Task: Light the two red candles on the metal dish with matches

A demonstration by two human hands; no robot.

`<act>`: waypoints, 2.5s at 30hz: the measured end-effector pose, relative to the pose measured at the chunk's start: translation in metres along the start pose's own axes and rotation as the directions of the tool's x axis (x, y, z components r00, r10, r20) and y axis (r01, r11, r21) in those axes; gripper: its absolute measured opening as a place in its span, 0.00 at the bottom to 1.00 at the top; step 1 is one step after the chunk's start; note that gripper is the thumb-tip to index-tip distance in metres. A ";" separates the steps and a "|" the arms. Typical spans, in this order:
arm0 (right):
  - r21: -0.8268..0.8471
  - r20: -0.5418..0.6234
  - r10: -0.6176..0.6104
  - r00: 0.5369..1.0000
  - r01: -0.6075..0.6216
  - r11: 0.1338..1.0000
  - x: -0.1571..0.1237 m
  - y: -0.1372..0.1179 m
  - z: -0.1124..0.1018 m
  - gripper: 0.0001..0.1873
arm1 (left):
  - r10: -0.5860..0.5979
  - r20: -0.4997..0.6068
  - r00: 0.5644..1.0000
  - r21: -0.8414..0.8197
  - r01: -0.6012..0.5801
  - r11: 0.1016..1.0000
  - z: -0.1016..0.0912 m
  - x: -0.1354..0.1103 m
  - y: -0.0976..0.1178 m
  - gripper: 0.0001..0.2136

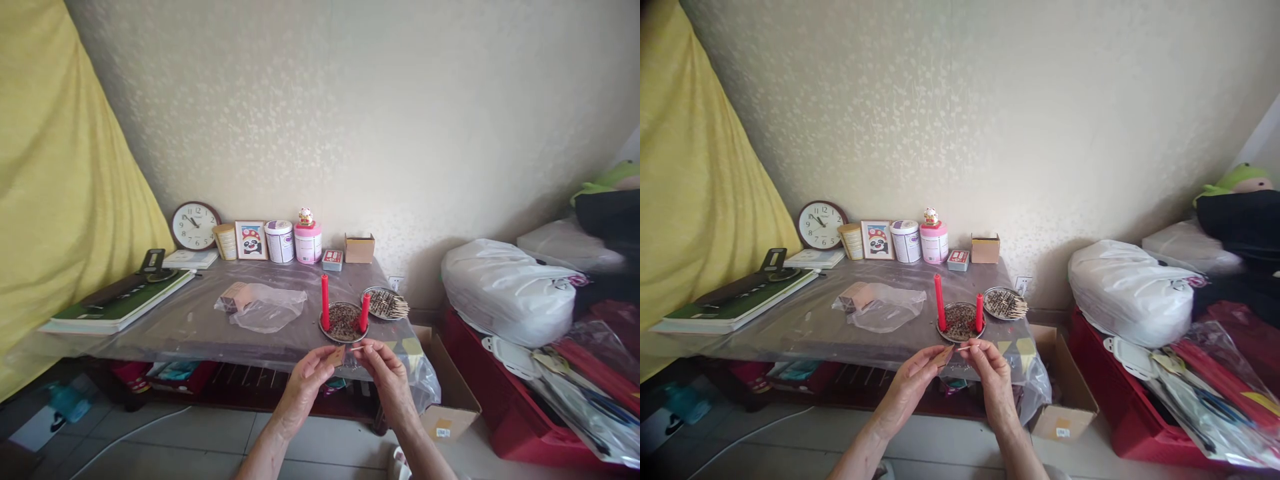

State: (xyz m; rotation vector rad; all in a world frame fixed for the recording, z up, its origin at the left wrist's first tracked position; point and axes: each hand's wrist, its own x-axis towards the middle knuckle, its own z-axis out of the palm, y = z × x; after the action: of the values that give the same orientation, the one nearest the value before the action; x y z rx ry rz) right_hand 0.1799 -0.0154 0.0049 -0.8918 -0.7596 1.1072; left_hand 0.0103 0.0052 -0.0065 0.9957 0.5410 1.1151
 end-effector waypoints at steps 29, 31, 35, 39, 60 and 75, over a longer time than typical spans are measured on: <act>-0.611 0.452 -0.628 0.633 0.733 0.299 -0.003 0.010 0.026 0.09 | 0.091 -0.146 0.985 -0.078 -0.103 0.992 -0.001 0.007 0.008 0.09; -0.610 0.447 -0.634 0.631 0.733 0.300 -0.004 0.011 0.025 0.10 | 0.083 -0.140 0.987 -0.077 -0.094 0.993 0.001 0.007 0.008 0.09; -0.633 0.407 -0.631 0.660 0.702 0.326 -0.005 0.013 0.018 0.10 | 0.068 -0.125 0.990 -0.083 -0.079 0.993 0.006 0.006 0.007 0.09; -0.681 0.344 -0.599 0.723 0.632 0.371 -0.009 0.015 0.011 0.08 | 0.050 -0.107 0.993 -0.094 -0.060 0.994 0.011 0.006 0.005 0.07; -0.608 0.313 -0.658 0.684 0.677 0.415 -0.035 -0.010 -0.001 0.07 | 0.007 -0.083 0.997 -0.068 -0.013 0.998 0.033 -0.017 0.015 0.12; -0.465 0.336 -0.706 0.624 0.761 0.452 -0.068 0.031 0.003 0.11 | -0.036 -0.344 0.938 -0.206 -0.037 0.978 0.022 -0.062 -0.014 0.18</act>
State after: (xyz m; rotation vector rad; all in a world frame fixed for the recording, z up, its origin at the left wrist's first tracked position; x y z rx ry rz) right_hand 0.1455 -0.0740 -0.0270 -0.8473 -1.4457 0.0920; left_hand 0.0112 -0.0617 -0.0149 0.6174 0.6887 1.3291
